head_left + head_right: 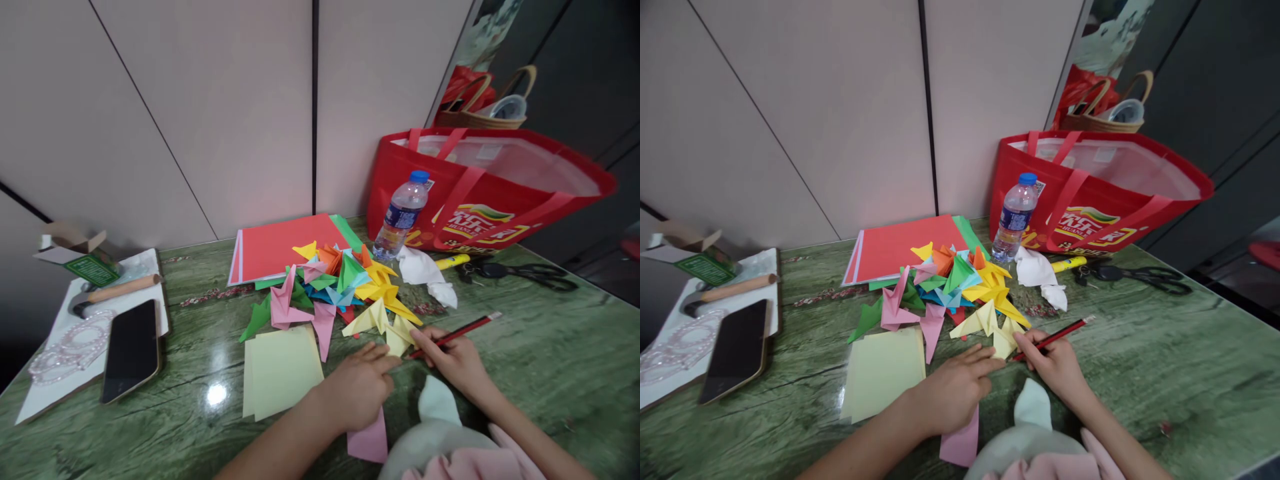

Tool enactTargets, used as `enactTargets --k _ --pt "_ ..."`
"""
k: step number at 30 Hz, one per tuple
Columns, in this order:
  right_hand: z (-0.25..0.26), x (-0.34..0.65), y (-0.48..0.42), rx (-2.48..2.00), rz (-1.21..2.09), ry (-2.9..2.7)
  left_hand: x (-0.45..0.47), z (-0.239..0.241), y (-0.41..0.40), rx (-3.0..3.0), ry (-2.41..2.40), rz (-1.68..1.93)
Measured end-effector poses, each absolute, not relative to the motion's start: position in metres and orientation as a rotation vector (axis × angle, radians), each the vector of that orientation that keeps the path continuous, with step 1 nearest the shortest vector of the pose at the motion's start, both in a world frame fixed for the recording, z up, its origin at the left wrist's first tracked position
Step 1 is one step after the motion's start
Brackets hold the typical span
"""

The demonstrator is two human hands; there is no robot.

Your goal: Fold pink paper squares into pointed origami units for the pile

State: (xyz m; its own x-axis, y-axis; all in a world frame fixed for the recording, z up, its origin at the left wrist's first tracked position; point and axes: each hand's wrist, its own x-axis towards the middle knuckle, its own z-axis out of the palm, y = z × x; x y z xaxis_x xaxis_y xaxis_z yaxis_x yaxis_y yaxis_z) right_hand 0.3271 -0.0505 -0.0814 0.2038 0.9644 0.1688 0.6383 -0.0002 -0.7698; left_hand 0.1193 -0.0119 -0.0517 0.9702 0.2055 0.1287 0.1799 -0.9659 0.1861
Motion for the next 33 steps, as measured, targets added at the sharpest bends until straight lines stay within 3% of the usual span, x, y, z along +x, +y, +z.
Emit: enactTargets --k 33 --pt "-0.0763 0.3255 -0.0478 -1.692 0.523 -1.541 0.12 -0.0507 -0.0123 2.947 0.296 0.22"
